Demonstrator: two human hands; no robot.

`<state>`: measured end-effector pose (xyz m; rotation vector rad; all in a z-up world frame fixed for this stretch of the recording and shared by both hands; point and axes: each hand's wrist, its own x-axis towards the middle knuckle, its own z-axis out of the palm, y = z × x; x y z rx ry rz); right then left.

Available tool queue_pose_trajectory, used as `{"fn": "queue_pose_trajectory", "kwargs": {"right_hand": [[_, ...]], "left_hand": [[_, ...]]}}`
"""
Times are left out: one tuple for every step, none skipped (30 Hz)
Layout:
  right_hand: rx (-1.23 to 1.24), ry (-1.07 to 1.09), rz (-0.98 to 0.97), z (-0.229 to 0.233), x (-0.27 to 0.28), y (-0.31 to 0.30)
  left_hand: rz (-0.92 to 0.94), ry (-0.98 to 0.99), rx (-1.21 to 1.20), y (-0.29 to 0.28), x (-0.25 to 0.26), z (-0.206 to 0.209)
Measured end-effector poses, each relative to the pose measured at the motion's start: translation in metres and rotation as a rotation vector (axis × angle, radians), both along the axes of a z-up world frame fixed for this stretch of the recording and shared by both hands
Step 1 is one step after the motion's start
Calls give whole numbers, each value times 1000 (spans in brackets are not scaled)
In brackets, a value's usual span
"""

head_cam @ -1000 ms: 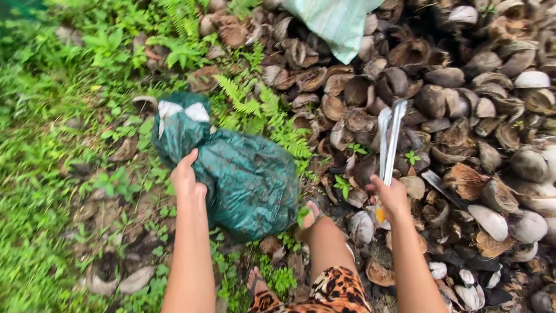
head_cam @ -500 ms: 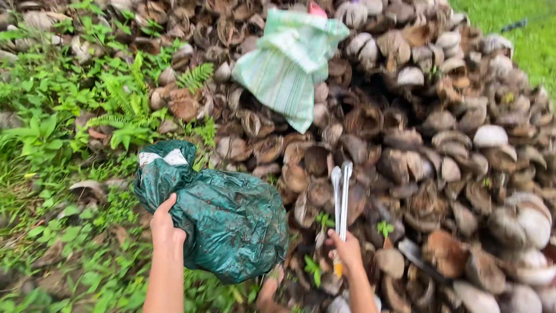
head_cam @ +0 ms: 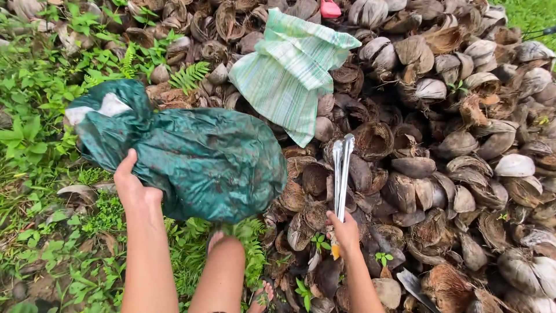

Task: Picking up plastic waste and other debris from a large pile of coconut husks using a grabber tool and collecting it in a sack.

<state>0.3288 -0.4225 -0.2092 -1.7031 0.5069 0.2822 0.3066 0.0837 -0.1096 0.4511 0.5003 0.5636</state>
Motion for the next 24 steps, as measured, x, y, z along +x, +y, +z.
{"fn": "queue_pose_trajectory", "kwargs": {"right_hand": [[-5, 11, -6, -2, 2, 1], [-7, 19, -6, -6, 3, -1], [-9, 19, -11, -12, 8, -1], [-11, 20, -16, -17, 13, -1], [-9, 25, -16, -19, 17, -1], [-15, 43, -34, -22, 22, 0], [-21, 52, -56, -24, 35, 1], [-19, 48, -58, -26, 56, 2], [-30, 20, -64, -28, 74, 4], [-41, -8, -70, -31, 91, 8], [-42, -2, -81, -26, 101, 12], [-101, -61, -82, -21, 111, 17], [-158, -143, -80, -14, 135, 24], [-156, -160, -89, 7, 155, 34], [-271, -184, -101, 26, 165, 41], [-387, -206, -113, 46, 174, 47], [-395, -202, -129, 54, 194, 48], [-483, -247, -126, 63, 214, 48], [-573, -260, -115, 69, 217, 48], [-584, -226, -121, 65, 206, 45], [-601, -304, -133, 65, 223, 44], [-620, -381, -145, 68, 240, 42], [-622, -387, -161, 82, 253, 50], [-545, -378, -224, 96, 264, 58]], "left_hand": [[17, -17, -2, 4, 7, 1], [17, -9, -4, 9, 14, -7], [35, -23, 1, 17, 23, -14], [52, -38, 6, 25, 33, -21], [52, -33, 9, 27, 37, -23], [68, -16, 12, 30, 43, -24], [81, -7, 14, 34, 57, -26], [79, -11, 16, 40, 69, -33], [93, 8, 5, 47, 80, -40], [108, 28, -5, 54, 90, -47], [96, 33, -5, 54, 96, -54], [99, 50, -13, 55, 101, -61], [106, 43, -19, 58, 118, -65], [99, 26, -18, 53, 133, -69], [83, 28, -29, 48, 146, -74], [67, 31, -40, 42, 159, -80], [51, 32, -46, 44, 181, -98], [45, 54, -88, 46, 203, -116], [41, 107, -128, 48, 207, -135], [26, 139, -133, 48, 197, -137], [-5, 142, -147, 50, 215, -133], [-35, 145, -161, 51, 233, -127], [-50, 136, -160, 57, 251, -112], [-89, 112, -155, 63, 267, -97]]}}
